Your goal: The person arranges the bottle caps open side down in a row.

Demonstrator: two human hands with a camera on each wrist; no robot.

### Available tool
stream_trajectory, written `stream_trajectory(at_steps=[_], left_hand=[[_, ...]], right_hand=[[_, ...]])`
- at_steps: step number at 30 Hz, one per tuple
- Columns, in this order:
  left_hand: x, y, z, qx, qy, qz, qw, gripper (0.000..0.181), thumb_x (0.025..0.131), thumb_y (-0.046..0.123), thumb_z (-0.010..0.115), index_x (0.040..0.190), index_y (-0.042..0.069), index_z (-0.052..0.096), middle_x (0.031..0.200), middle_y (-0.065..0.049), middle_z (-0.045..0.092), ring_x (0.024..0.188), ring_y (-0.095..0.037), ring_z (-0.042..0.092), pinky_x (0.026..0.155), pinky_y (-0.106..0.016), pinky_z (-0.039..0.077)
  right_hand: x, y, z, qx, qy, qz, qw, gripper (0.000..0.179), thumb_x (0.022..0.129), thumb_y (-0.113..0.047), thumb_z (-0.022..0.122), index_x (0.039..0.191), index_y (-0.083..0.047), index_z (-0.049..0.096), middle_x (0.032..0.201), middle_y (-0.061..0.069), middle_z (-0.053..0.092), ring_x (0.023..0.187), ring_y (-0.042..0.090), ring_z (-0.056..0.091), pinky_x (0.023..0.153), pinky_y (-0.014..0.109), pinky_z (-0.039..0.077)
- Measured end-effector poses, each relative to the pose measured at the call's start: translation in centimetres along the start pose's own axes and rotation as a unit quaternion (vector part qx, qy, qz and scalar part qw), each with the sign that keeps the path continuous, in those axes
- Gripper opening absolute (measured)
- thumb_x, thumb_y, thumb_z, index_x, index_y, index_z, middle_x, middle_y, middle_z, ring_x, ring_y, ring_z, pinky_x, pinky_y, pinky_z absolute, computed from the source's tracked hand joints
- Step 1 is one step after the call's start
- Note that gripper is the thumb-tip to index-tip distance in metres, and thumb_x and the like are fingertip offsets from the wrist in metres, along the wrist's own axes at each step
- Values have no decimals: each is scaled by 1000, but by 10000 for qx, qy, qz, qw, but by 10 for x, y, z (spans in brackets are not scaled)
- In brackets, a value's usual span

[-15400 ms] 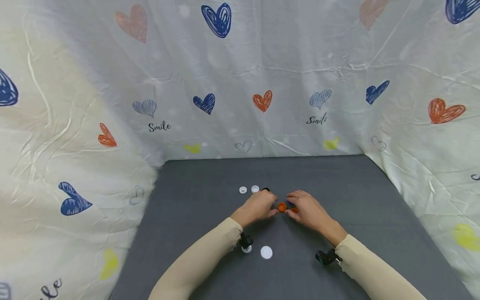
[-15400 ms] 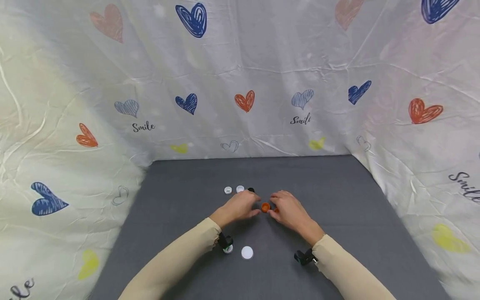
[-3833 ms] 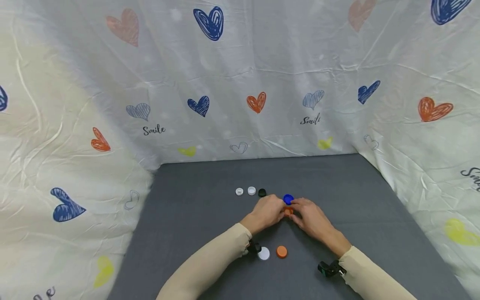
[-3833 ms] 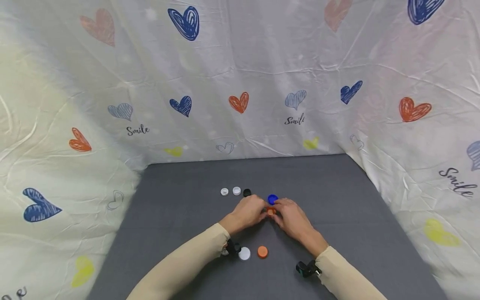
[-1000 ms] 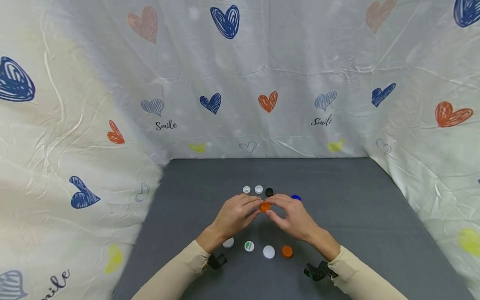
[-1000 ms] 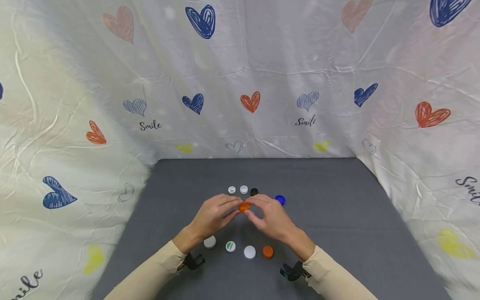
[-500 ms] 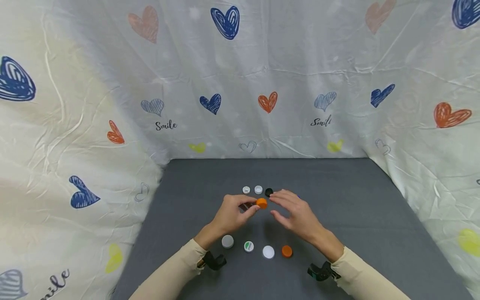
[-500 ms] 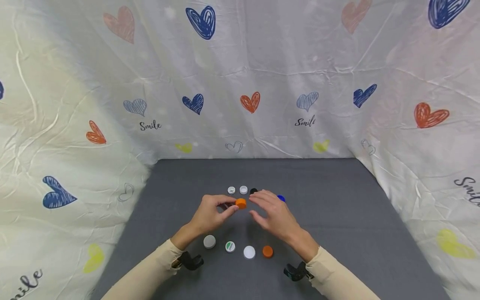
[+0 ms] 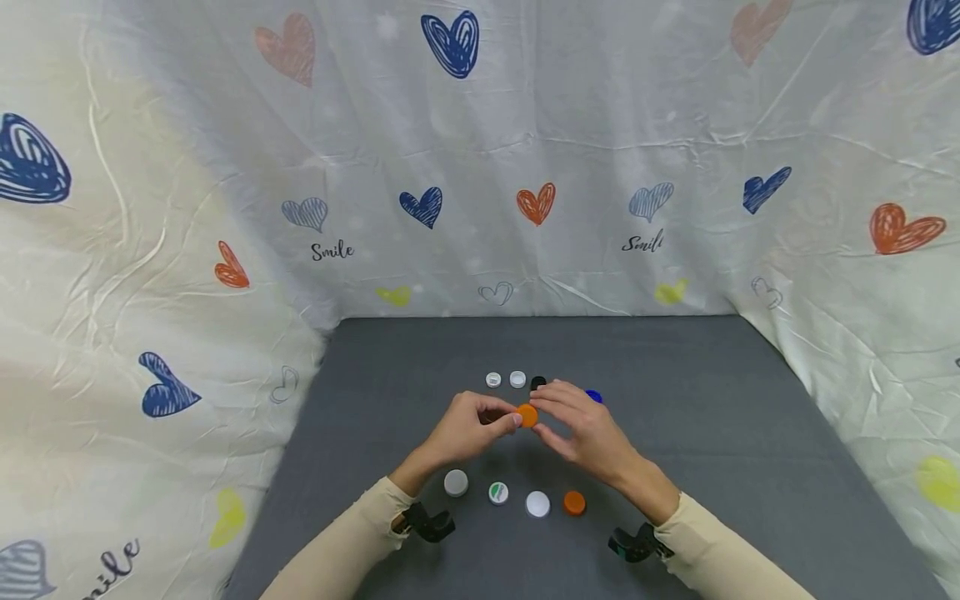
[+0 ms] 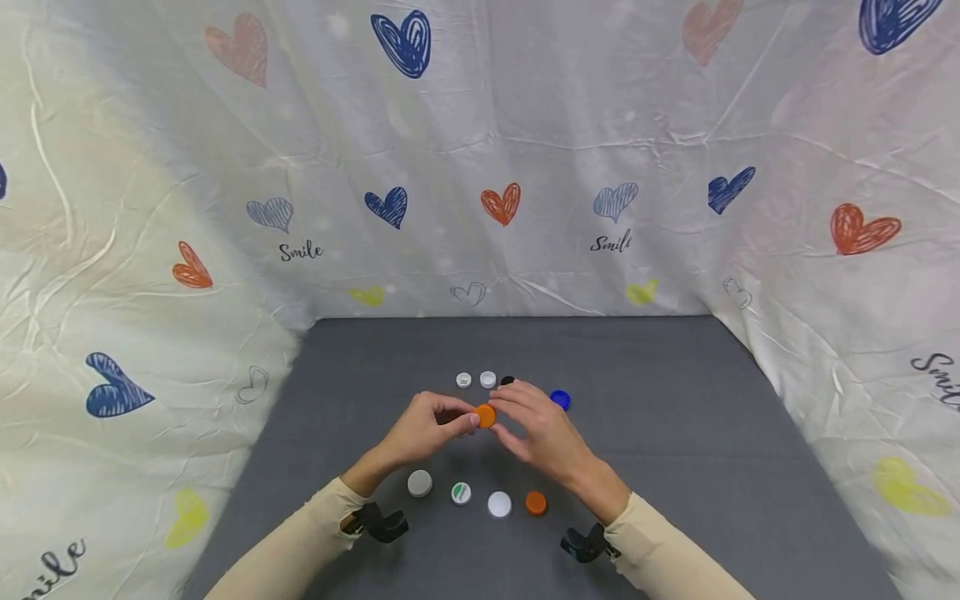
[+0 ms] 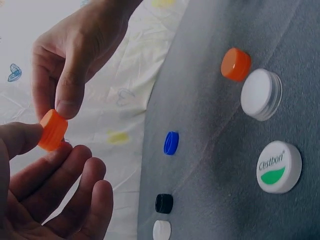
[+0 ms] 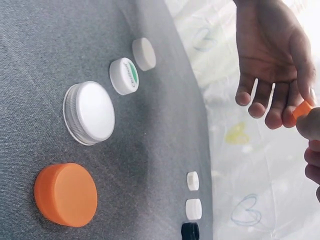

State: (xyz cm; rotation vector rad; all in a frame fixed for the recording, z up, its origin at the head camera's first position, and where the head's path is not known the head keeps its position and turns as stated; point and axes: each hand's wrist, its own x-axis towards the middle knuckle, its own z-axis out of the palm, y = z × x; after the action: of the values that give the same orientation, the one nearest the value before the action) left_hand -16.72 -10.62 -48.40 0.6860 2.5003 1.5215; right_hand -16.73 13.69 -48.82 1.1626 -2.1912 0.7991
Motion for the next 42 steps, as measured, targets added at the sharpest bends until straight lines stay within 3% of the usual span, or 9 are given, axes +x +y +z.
stream_trajectory(at_steps=[5, 8, 10, 13, 17, 22, 27, 37, 42], left_hand=[[-2, 3, -3, 292, -25, 76, 9995, 25, 95, 42, 68, 106, 22, 78, 92, 6, 76, 79, -10, 72, 70, -24, 57], [-2, 4, -5, 689, 181, 549, 9960, 25, 94, 37, 70, 112, 21, 76, 97, 7, 76, 80, -5, 70, 71, -25, 58], [-2, 4, -5, 1082, 349, 1054, 9879, 26, 92, 31, 73, 115, 18, 75, 101, 5, 76, 81, -6, 70, 72, -28, 59], [-1, 4, -3, 1692, 573, 1831, 9667, 31, 88, 24, 79, 117, 15, 74, 106, 3, 75, 84, -10, 70, 73, -30, 59], [2, 6, 1, 2153, 686, 2345, 9455, 34, 84, 19, 83, 116, 13, 74, 105, 1, 76, 85, -13, 70, 75, -27, 58], [7, 9, 12, 2564, 683, 2385, 9342, 30, 84, 23, 83, 112, 15, 75, 102, 3, 76, 85, -10, 68, 77, -23, 55], [12, 12, 31, 3042, 420, 2335, 9226, 27, 88, 29, 79, 112, 17, 76, 103, 6, 76, 90, -7, 68, 81, -23, 55], [26, 17, 88, 3638, -435, 2134, 9057, 26, 89, 36, 76, 111, 22, 77, 105, 11, 75, 92, -4, 68, 78, -21, 55], [29, 19, 114, 4007, -904, 2056, 8883, 25, 88, 40, 76, 109, 27, 77, 101, 15, 74, 84, -2, 65, 69, -20, 52]], right_hand=[[-2, 0, 0, -18, -10, 42, 10000, 37, 80, -17, 84, 115, -8, 74, 119, 8, 71, 118, 25, 65, 108, 48, 46], [-3, -1, 0, 11, -18, 136, 9999, 37, 81, -18, 84, 116, -9, 73, 120, 7, 71, 120, 26, 64, 109, 47, 45], [-4, -1, -1, 9, 1, 178, 9998, 38, 81, -18, 84, 116, -9, 73, 120, 6, 71, 120, 27, 63, 109, 47, 45], [-6, -1, -1, -35, 16, 208, 9998, 39, 80, -18, 84, 116, -9, 73, 120, 6, 71, 120, 28, 63, 106, 47, 47], [-7, -1, -1, -23, -49, 220, 9997, 39, 81, -17, 84, 117, -7, 72, 120, 7, 71, 118, 29, 64, 104, 49, 49], [-11, 0, -11, -60, -291, 286, 9991, 37, 82, -18, 83, 116, -8, 73, 120, 7, 71, 118, 26, 65, 107, 48, 46], [-27, 6, -22, -167, -554, 346, 9977, 36, 80, -18, 84, 113, -9, 74, 118, 7, 71, 114, 25, 66, 103, 50, 49], [-83, 10, -44, -533, -1159, 921, 9875, 33, 80, -25, 85, 110, -13, 76, 115, 3, 72, 113, 28, 67, 94, 48, 55], [-107, 9, -47, -611, -1432, 1166, 9809, 30, 81, -27, 84, 108, -15, 76, 113, 1, 73, 112, 23, 68, 95, 45, 55]])
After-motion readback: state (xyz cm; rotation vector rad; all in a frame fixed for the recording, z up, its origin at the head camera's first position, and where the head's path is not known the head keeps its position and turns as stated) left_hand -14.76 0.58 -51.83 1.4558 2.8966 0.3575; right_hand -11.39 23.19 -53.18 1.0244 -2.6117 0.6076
